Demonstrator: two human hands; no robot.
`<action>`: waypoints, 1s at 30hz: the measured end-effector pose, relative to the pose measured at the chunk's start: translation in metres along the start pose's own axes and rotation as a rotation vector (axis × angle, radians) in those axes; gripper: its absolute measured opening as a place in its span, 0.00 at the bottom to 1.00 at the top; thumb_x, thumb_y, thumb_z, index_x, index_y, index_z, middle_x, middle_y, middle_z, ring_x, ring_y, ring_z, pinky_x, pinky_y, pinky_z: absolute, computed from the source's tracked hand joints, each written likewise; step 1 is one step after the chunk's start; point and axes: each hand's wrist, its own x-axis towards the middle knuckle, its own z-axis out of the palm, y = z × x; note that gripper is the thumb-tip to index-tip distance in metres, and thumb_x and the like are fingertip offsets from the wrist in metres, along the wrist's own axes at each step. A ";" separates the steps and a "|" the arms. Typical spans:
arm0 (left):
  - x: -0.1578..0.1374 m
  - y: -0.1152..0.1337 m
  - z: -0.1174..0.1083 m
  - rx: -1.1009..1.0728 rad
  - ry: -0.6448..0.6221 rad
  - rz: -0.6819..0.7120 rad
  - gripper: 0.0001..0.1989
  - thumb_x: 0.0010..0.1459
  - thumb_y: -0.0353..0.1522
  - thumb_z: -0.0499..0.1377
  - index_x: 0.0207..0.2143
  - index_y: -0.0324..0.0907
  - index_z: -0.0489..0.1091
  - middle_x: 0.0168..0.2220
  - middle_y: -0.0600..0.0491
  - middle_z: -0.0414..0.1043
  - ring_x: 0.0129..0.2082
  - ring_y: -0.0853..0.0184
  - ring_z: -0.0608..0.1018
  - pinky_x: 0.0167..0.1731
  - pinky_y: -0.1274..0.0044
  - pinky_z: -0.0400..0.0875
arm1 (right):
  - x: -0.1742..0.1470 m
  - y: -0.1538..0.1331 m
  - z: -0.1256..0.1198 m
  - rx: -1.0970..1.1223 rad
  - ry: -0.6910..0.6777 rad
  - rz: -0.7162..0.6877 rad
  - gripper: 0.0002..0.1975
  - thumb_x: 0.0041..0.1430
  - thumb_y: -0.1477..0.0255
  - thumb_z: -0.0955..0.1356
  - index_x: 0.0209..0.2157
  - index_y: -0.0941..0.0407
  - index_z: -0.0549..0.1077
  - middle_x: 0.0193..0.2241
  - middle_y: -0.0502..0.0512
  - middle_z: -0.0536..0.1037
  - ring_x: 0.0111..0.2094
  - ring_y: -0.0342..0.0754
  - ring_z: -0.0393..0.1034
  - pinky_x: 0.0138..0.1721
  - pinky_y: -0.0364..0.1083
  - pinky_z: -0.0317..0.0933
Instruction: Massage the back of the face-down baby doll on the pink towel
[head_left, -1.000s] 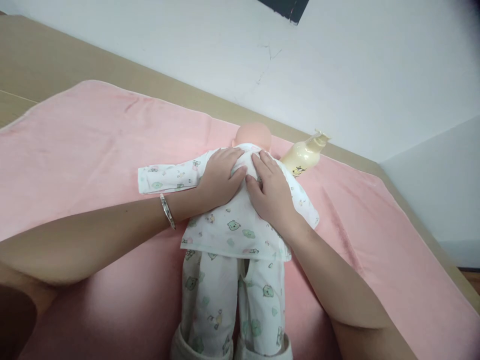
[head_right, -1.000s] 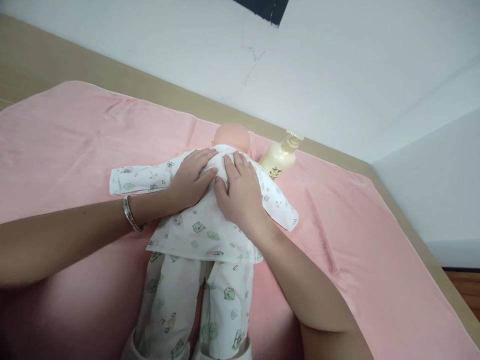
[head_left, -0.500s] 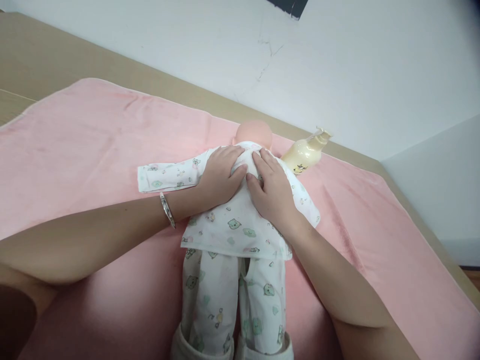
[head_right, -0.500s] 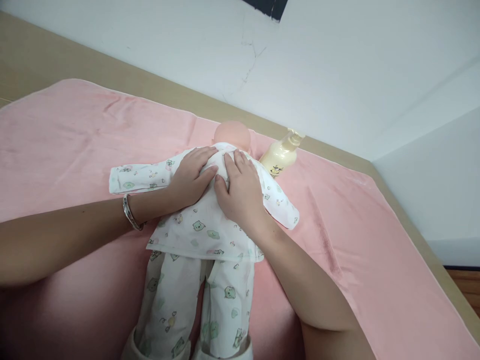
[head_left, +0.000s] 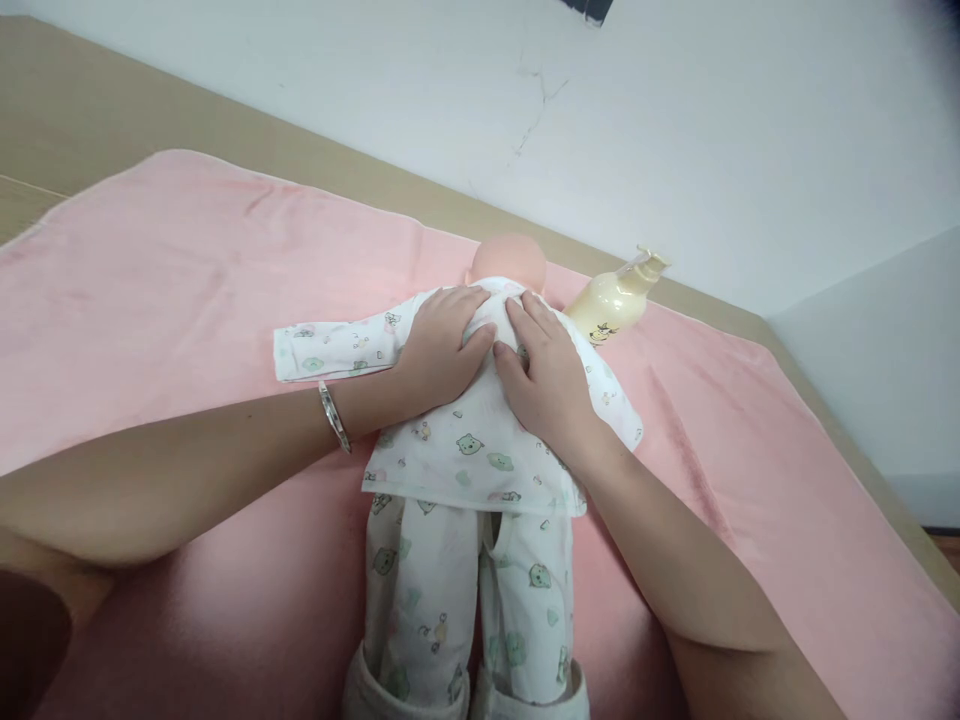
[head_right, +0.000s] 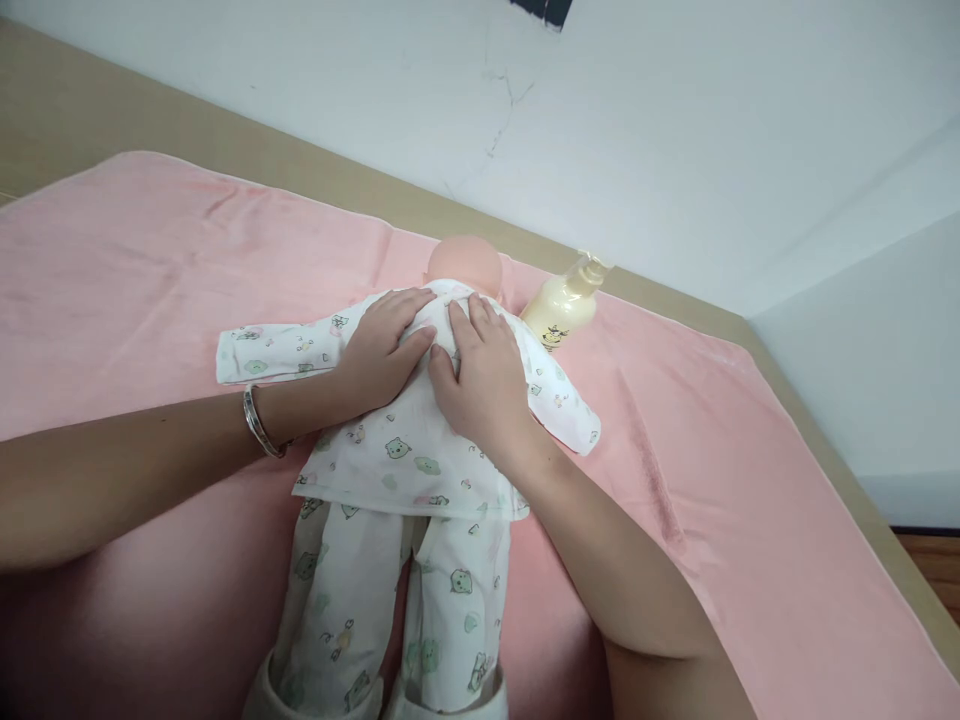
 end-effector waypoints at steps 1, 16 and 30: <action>0.000 0.000 0.000 0.002 -0.002 -0.001 0.22 0.63 0.35 0.46 0.54 0.38 0.69 0.56 0.46 0.73 0.57 0.57 0.72 0.62 0.62 0.64 | 0.000 0.000 0.000 0.002 0.003 -0.001 0.29 0.65 0.66 0.58 0.64 0.62 0.63 0.68 0.66 0.60 0.71 0.58 0.50 0.70 0.64 0.48; 0.001 -0.002 0.002 0.003 0.005 0.016 0.22 0.63 0.35 0.47 0.55 0.37 0.68 0.57 0.45 0.72 0.57 0.56 0.72 0.62 0.63 0.64 | 0.001 0.001 -0.001 0.000 -0.010 0.021 0.29 0.64 0.65 0.59 0.64 0.61 0.63 0.69 0.63 0.59 0.71 0.58 0.50 0.70 0.64 0.47; 0.002 0.001 0.000 -0.021 -0.003 0.031 0.19 0.63 0.34 0.46 0.51 0.40 0.70 0.54 0.47 0.74 0.55 0.58 0.74 0.60 0.65 0.66 | 0.002 0.002 0.001 -0.019 0.015 0.010 0.29 0.63 0.67 0.59 0.64 0.62 0.64 0.68 0.64 0.61 0.71 0.58 0.51 0.70 0.63 0.48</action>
